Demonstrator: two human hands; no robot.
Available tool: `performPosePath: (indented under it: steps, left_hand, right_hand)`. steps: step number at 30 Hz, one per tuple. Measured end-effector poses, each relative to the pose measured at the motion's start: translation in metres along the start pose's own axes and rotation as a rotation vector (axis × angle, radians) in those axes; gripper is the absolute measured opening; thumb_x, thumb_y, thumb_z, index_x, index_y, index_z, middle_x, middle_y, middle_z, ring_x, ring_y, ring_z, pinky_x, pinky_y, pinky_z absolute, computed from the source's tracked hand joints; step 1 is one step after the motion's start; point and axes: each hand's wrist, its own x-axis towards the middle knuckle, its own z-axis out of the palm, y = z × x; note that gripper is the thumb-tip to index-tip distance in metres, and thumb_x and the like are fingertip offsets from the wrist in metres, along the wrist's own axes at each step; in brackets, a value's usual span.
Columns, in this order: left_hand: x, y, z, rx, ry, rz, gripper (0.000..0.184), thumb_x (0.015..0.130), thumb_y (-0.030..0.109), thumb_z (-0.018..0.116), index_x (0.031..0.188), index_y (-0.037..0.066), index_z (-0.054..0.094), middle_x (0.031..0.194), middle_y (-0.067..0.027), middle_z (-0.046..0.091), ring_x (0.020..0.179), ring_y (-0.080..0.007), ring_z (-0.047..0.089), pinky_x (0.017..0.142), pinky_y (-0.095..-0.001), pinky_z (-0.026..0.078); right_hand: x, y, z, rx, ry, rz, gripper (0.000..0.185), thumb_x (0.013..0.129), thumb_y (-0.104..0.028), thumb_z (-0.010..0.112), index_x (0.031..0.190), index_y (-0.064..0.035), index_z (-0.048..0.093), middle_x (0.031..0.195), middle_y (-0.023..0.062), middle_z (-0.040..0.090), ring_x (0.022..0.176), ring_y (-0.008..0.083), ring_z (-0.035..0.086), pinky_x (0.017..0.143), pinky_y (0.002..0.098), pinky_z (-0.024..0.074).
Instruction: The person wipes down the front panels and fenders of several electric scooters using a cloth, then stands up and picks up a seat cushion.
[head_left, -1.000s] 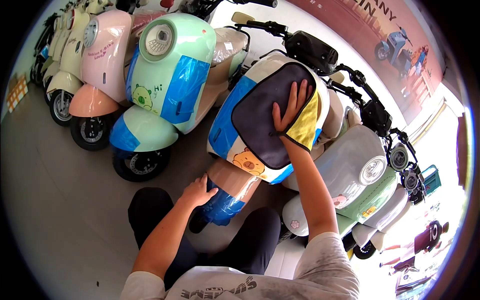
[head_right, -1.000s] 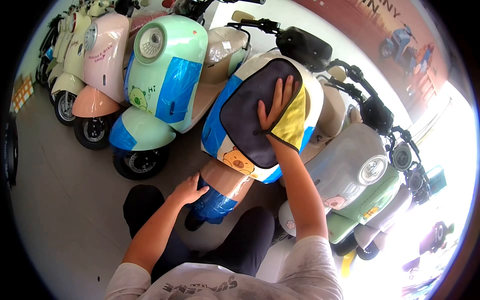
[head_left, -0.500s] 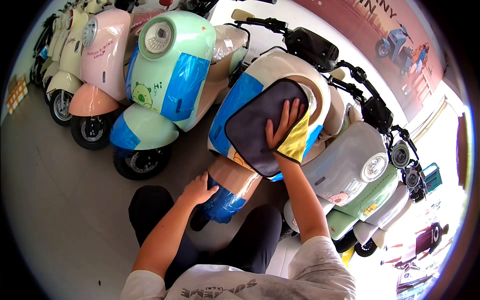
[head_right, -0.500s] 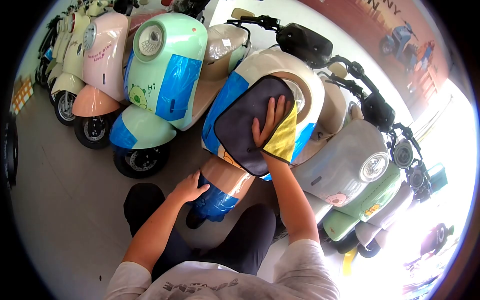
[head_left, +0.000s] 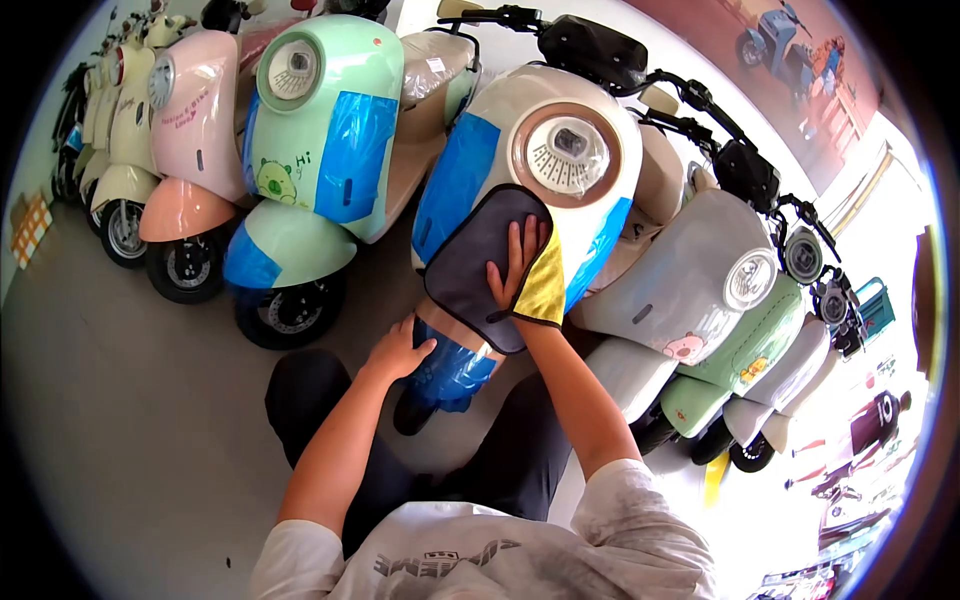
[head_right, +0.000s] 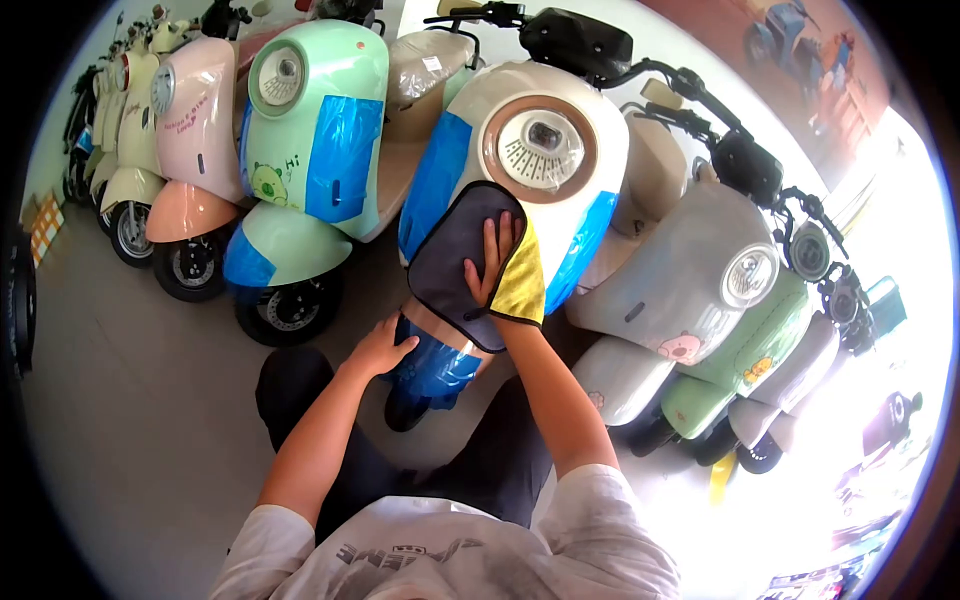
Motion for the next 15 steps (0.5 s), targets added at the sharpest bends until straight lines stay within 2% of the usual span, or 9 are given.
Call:
performPosePath:
  steps: [3,8,10,11,12,14,15]
  left_hand:
    - [-0.005,-0.011,0.001,0.025,-0.017,0.018,0.085,0.095,0.055,0.057,0.154,0.002,0.029,0.15,-0.0267,0.042,0.134,-0.0422,0.048,0.11,-0.0468,0.042]
    - [-0.028,-0.016,-0.016,0.043,-0.005,-0.007,0.083,0.094,0.053,0.059,0.153,0.002,0.031,0.15,-0.026,0.043,0.135,-0.0411,0.048,0.111,-0.0456,0.042]
    - [-0.035,-0.014,-0.018,0.003,0.087,0.052,0.08,0.095,0.049,0.06,0.153,0.002,0.032,0.15,-0.0256,0.043,0.135,-0.0412,0.047,0.111,-0.0452,0.042]
    - [-0.039,-0.012,-0.017,-0.023,0.163,0.096,0.077,0.092,0.041,0.066,0.151,0.002,0.035,0.149,-0.0245,0.044,0.135,-0.0412,0.047,0.11,-0.0455,0.042]
    - [-0.042,-0.01,-0.018,-0.015,0.156,0.095,0.077,0.092,0.041,0.066,0.151,0.002,0.035,0.149,-0.0245,0.044,0.135,-0.0412,0.047,0.11,-0.0455,0.042]
    - [-0.048,-0.005,-0.019,0.066,0.312,0.299,0.075,0.09,0.035,0.07,0.15,0.004,0.036,0.149,-0.0256,0.043,0.135,-0.0425,0.045,0.112,-0.0449,0.039]
    - [-0.051,-0.003,-0.015,0.073,0.305,0.296,0.075,0.09,0.035,0.07,0.15,0.004,0.036,0.149,-0.0256,0.043,0.135,-0.0425,0.045,0.112,-0.0449,0.039]
  right_hand:
    - [-0.013,-0.004,-0.002,-0.003,-0.023,0.0,0.075,0.093,-0.037,0.06,0.154,-0.0027,0.033,0.162,0.0241,0.025,0.149,0.0453,0.023,0.122,0.054,0.0187]
    - [-0.024,-0.006,-0.005,0.044,-0.019,0.01,0.075,0.093,-0.035,0.061,0.155,-0.0045,0.033,0.163,0.021,0.024,0.15,0.0422,0.021,0.122,0.0539,0.0169]
    - [-0.031,-0.009,-0.006,-0.008,-0.054,0.009,0.078,0.093,-0.038,0.06,0.156,-0.0031,0.03,0.163,0.0235,0.021,0.15,0.045,0.02,0.122,0.054,0.0167]
    - [-0.037,-0.011,-0.005,-0.003,-0.057,0.019,0.079,0.092,-0.037,0.061,0.156,-0.0031,0.029,0.164,0.0228,0.02,0.15,0.0447,0.018,0.123,0.0539,0.0161]
    - [-0.04,-0.016,-0.006,0.001,-0.058,0.028,0.079,0.092,-0.037,0.061,0.156,-0.0031,0.029,0.164,0.0228,0.02,0.15,0.0447,0.018,0.123,0.0539,0.0161]
    - [-0.045,-0.03,-0.004,0.023,-0.037,0.086,0.08,0.091,-0.037,0.061,0.156,-0.0031,0.029,0.164,0.022,0.02,0.15,0.0445,0.018,0.123,0.0544,0.0155]
    - [-0.048,-0.035,-0.003,0.034,-0.061,0.085,0.08,0.091,-0.037,0.061,0.156,-0.0029,0.029,0.164,0.0221,0.02,0.15,0.0447,0.018,0.123,0.055,0.0144]
